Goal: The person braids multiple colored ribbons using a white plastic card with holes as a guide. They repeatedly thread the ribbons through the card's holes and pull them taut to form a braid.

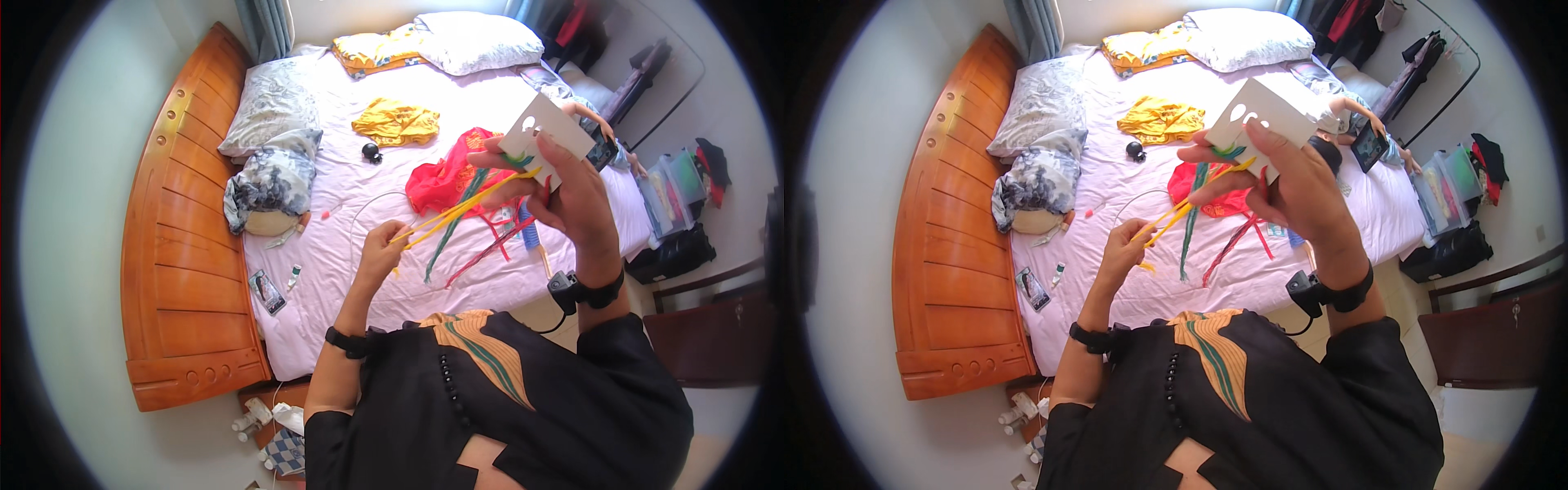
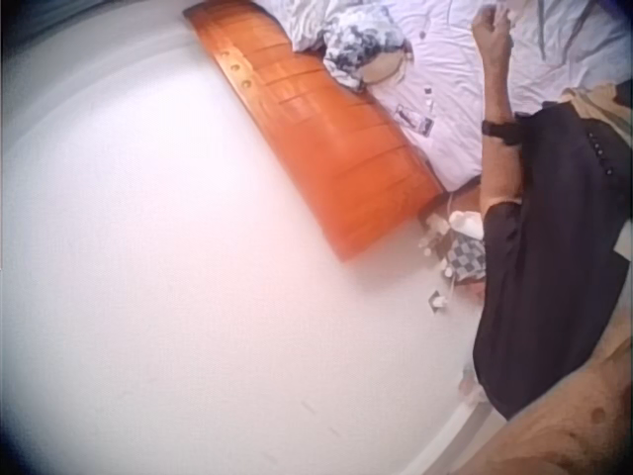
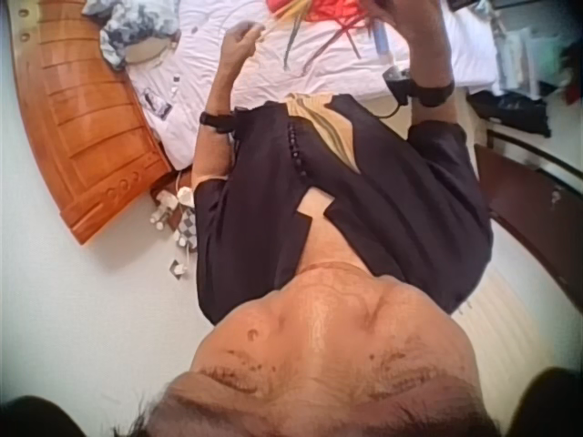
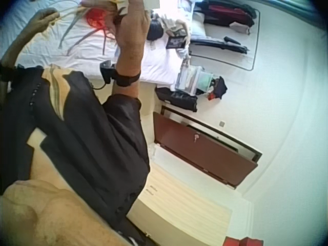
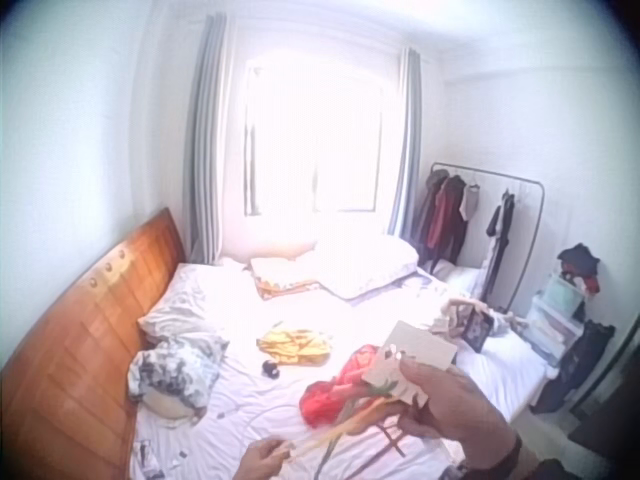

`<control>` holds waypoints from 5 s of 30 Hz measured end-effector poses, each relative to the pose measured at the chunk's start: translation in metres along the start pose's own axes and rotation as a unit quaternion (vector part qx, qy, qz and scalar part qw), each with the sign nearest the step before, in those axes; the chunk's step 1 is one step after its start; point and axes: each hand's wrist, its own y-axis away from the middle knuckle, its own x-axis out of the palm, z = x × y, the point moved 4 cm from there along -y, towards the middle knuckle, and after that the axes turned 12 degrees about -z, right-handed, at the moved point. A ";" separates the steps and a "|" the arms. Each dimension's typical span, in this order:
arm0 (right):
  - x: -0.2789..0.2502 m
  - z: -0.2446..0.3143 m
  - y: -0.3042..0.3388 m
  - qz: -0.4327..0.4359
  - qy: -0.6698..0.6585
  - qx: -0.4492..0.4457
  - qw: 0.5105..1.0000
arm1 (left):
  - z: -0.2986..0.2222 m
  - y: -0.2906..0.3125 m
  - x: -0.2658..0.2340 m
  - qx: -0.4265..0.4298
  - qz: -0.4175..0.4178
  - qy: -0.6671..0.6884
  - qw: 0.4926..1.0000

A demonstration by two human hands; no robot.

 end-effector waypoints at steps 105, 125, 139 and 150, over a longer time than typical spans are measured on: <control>-0.227 -0.093 0.039 -0.194 -0.298 0.061 0.933 | -0.149 0.179 -0.160 0.264 -0.262 0.548 0.749; -0.122 -0.072 0.037 -0.363 -0.107 0.048 0.924 | 0.152 0.098 -0.399 0.002 -0.453 0.611 0.649; -0.055 -0.041 0.055 -0.389 -0.053 0.122 0.912 | 0.312 0.078 -0.455 -0.160 -0.563 0.560 0.586; -0.048 -0.059 0.031 -0.349 -0.024 0.180 0.919 | 0.302 0.101 -0.453 -0.208 -0.597 0.429 0.645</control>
